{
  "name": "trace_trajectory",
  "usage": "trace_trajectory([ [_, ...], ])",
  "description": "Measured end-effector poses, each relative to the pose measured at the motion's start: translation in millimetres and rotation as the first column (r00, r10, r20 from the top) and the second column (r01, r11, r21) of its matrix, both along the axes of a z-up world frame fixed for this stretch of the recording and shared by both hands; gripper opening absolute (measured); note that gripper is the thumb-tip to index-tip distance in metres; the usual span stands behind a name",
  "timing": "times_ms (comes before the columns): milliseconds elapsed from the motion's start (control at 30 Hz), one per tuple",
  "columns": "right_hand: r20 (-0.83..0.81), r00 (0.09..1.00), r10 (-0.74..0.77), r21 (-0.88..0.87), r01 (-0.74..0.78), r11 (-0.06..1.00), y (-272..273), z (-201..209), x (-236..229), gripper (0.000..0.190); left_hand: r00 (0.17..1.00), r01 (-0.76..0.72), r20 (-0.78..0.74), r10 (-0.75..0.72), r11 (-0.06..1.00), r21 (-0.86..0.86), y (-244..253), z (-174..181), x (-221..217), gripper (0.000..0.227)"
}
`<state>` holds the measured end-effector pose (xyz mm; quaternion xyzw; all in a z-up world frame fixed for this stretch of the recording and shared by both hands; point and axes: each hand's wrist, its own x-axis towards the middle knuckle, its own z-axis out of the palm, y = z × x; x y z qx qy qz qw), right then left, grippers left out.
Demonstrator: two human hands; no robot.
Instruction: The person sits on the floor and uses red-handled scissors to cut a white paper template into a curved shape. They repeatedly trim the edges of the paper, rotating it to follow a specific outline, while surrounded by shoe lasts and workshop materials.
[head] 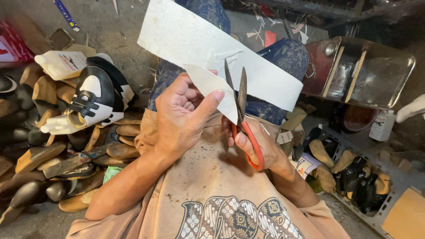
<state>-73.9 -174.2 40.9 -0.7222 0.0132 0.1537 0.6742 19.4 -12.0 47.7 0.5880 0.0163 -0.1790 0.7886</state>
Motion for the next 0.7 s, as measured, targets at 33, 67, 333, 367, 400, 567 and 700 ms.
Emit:
trace_trajectory([
  [33,-0.002,1.0,0.001,-0.002,-0.001,1.0,1,4,0,0.05,1.0,-0.001,-0.002,0.001,1.0,-0.002,1,4,0,0.027],
  [67,0.008,0.999,0.035,-0.064,-0.034,0.997,1,9,1,0.055,0.998,0.052,-0.03,-0.05,0.996,0.069,2,9,0,0.032],
  [333,-0.004,0.997,0.082,-0.242,-0.081,0.967,2,13,-3,0.06,0.994,0.1,0.007,-0.105,0.963,0.251,7,20,0,0.037],
  [367,-0.03,0.998,0.059,-0.271,-0.065,0.96,1,12,-5,0.057,0.994,0.102,0.001,-0.105,0.967,0.234,7,19,0,0.038],
  [400,-0.055,0.998,0.036,-0.3,-0.051,0.953,1,11,-6,0.054,0.995,0.103,-0.005,-0.105,0.971,0.217,7,19,0,0.04],
  [567,-0.03,0.999,0.017,-0.271,-0.025,0.962,5,13,-8,0.063,0.993,0.112,-0.054,-0.103,0.974,0.196,6,18,-2,0.04],
  [700,-0.041,0.999,-0.028,-0.276,0.016,0.961,8,13,-11,0.07,0.988,0.112,-0.117,-0.098,0.986,0.126,6,16,-2,0.042],
])
